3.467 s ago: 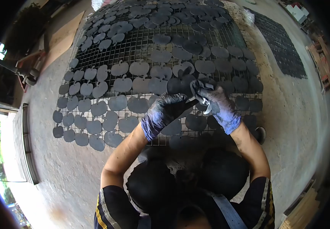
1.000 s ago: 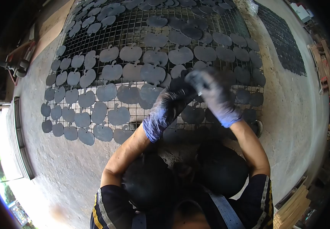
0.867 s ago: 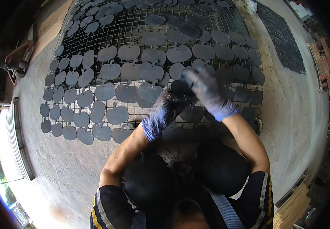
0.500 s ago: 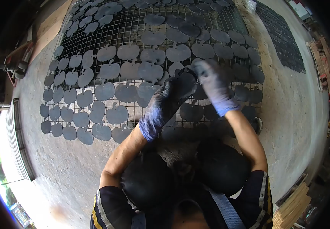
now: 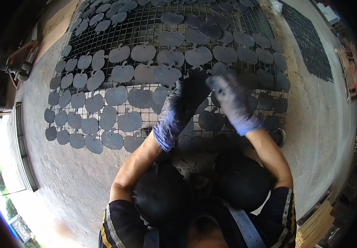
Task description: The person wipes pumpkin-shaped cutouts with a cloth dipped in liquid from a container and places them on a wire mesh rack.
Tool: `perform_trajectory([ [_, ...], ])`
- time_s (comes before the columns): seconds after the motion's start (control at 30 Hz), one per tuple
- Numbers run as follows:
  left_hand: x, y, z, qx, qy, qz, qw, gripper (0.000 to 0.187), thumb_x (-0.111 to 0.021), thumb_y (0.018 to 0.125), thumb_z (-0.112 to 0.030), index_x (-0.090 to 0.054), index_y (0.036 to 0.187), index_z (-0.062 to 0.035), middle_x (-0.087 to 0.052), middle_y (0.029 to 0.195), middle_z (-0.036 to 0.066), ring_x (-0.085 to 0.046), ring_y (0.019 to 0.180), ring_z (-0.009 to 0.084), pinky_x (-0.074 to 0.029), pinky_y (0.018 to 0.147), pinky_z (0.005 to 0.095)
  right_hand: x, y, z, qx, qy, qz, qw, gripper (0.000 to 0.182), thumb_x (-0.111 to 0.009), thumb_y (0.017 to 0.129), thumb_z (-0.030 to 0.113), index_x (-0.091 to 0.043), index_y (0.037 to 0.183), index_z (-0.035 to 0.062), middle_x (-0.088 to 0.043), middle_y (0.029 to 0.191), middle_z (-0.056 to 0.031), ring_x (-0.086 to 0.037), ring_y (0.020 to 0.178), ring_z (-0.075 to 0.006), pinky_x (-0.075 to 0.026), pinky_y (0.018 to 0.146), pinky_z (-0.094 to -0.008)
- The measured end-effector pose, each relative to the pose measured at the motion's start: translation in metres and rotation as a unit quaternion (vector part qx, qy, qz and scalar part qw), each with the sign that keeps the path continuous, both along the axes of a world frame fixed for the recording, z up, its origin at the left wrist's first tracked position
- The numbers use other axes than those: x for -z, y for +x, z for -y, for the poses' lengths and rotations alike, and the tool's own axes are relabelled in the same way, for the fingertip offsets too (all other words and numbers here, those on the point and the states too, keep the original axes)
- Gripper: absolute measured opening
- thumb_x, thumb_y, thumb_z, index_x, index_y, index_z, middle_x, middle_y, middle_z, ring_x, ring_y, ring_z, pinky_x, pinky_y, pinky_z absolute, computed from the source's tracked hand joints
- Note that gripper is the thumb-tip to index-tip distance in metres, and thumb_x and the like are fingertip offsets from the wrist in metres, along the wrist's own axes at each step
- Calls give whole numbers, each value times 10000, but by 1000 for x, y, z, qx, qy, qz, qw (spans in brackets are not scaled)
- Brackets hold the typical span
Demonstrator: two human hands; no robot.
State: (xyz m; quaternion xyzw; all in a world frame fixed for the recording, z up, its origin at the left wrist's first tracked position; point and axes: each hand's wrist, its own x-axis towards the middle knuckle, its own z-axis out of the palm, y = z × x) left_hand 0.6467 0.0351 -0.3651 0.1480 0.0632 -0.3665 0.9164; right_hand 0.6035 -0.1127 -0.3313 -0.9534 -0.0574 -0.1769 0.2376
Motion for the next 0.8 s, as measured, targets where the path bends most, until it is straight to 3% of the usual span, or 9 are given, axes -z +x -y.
perform_trajectory([
  [0.1, -5, 1, -1, -25, -4, -21, 999, 390, -382, 859, -307, -420, 1130, -28, -446, 1167, 111, -400, 1105, 222, -284, 965, 366, 8, 4, 21, 50, 306, 5, 951, 295, -517, 719, -43, -502, 982, 88, -558, 900, -57, -558, 804, -171, -483, 645, -254],
  [0.27, 11, -4, 4, -9, -28, -7, 1000, 321, -455, 834, -268, -468, 1066, -47, -506, 1080, 90, -468, 1009, 205, -317, 938, 388, -16, -6, -17, -136, -70, 20, 988, 441, -476, 633, -110, -529, 1002, 125, -490, 942, -38, -546, 684, -163, -479, 568, -258],
  [0.33, 4, -10, 0, 43, 23, 17, 999, 384, -405, 849, -318, -437, 1107, -35, -489, 1097, 111, -453, 1035, 226, -335, 924, 389, 9, -1, -7, -116, -45, 42, 991, 451, -461, 634, -115, -526, 1007, 130, -477, 962, -56, -552, 696, -205, -476, 559, -282],
  [0.37, 0, -10, 0, 56, 30, 9, 998, 409, -386, 854, -338, -425, 1124, -33, -483, 1103, 118, -447, 1044, 234, -333, 924, 390, 15, 1, 1, -58, 147, -3, 987, 404, -466, 658, -101, -524, 994, 116, -498, 910, -77, -551, 709, -227, -476, 577, -292],
  [0.43, -11, -8, -4, 51, 50, 80, 994, 455, -360, 855, -370, -395, 1159, -33, -456, 1140, 120, -434, 1061, 246, -311, 937, 408, 9, 11, 29, 49, -9, 39, 998, 357, -475, 684, -81, -523, 984, 105, -520, 850, -88, -552, 718, -221, -471, 591, -286],
  [0.53, -11, 1, 0, 28, 73, 109, 991, 466, -371, 853, -371, -382, 1173, -32, -415, 1189, 103, -404, 1086, 205, -304, 936, 399, 2, -2, 22, 29, 163, 22, 986, 334, -501, 688, -49, -520, 986, 98, -539, 817, -90, -552, 737, -215, -457, 636, -297],
  [0.67, 5, -7, 14, 0, 91, 36, 995, 391, -416, 850, -327, -464, 1096, -28, -518, 1067, 79, -507, 932, 174, -410, 813, 305, 6, -23, -6, -120, -158, 15, 980, 357, -539, 653, -1, -544, 989, 116, -488, 986, -112, -522, 837, -279, -457, 671, -339],
  [0.7, 4, -7, 10, 7, 100, 59, 993, 367, -422, 851, -311, -477, 1081, -31, -527, 1047, 80, -510, 933, 179, -416, 805, 296, 17, -24, -1, -59, 74, -66, 993, 364, -531, 653, -16, -542, 994, 110, -492, 950, -115, -520, 823, -282, -454, 678, -344],
  [0.8, -14, 8, 1, 10, 188, 113, 976, 345, -409, 855, -293, -492, 1055, -24, -548, 998, 80, -537, 893, 192, -447, 760, 308, -2, -9, 33, 72, 118, -62, 989, 383, -486, 700, -63, -510, 1051, 89, -523, 957, -101, -526, 895, -214, -432, 766, -278],
])
